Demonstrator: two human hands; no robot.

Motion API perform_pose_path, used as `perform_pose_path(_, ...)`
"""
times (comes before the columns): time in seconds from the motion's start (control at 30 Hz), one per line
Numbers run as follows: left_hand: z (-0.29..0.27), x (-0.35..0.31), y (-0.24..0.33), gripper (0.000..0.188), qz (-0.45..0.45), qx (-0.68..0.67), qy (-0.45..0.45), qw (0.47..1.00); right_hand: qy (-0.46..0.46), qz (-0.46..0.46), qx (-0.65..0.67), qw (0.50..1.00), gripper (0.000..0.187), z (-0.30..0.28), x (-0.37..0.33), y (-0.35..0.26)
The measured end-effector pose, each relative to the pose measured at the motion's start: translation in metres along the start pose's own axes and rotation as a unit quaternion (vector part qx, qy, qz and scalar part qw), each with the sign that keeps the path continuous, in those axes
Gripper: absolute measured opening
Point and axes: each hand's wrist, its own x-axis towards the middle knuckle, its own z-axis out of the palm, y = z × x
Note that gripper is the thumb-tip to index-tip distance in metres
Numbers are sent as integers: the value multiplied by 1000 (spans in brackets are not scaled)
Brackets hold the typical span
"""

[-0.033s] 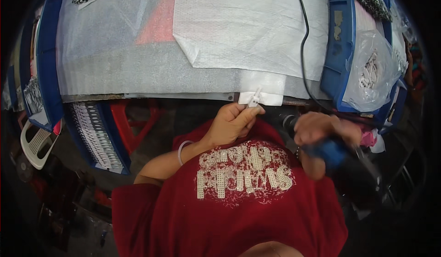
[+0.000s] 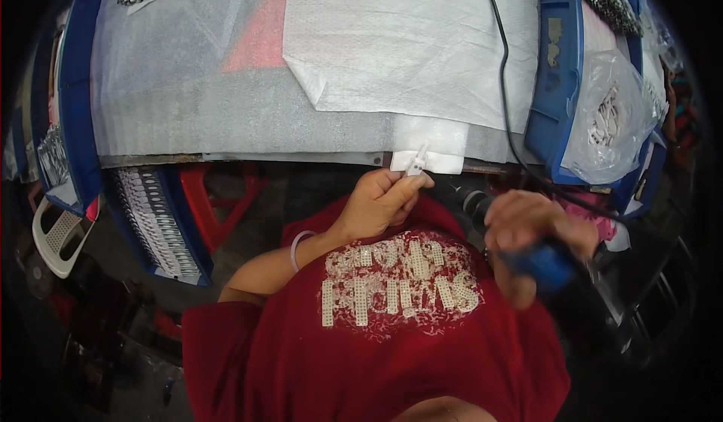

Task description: Polishing or finishing small plastic components using a handheld rotary tool at a workbench.

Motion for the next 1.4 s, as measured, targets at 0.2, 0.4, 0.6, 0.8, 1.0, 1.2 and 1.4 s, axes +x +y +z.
perform_pose_path(0.2,-2,-2,-2,24,13,-14,5,1000,-112,-183,43,976,59,11,18,1)
perform_pose_path(0.4,0,-1,-3,24,10,-18,20,1000,-133,-190,51,971,55,23,20,4)
perform_pose_path(0.6,1,-2,-2,24,7,-14,29,999,-84,-188,133,969,41,34,21,7)
perform_pose_path(0.8,-1,0,-5,24,18,-12,21,1000,-92,-181,137,970,39,35,24,7)
perform_pose_path(1.0,-4,3,-13,23,44,-2,32,999,-123,-147,106,976,34,37,29,1)
perform_pose_path(1.2,0,2,-11,22,61,26,57,996,-133,-151,108,974,33,39,32,5)
perform_pose_path(1.4,-2,2,-13,24,63,64,68,994,-117,-156,125,973,30,44,35,9)
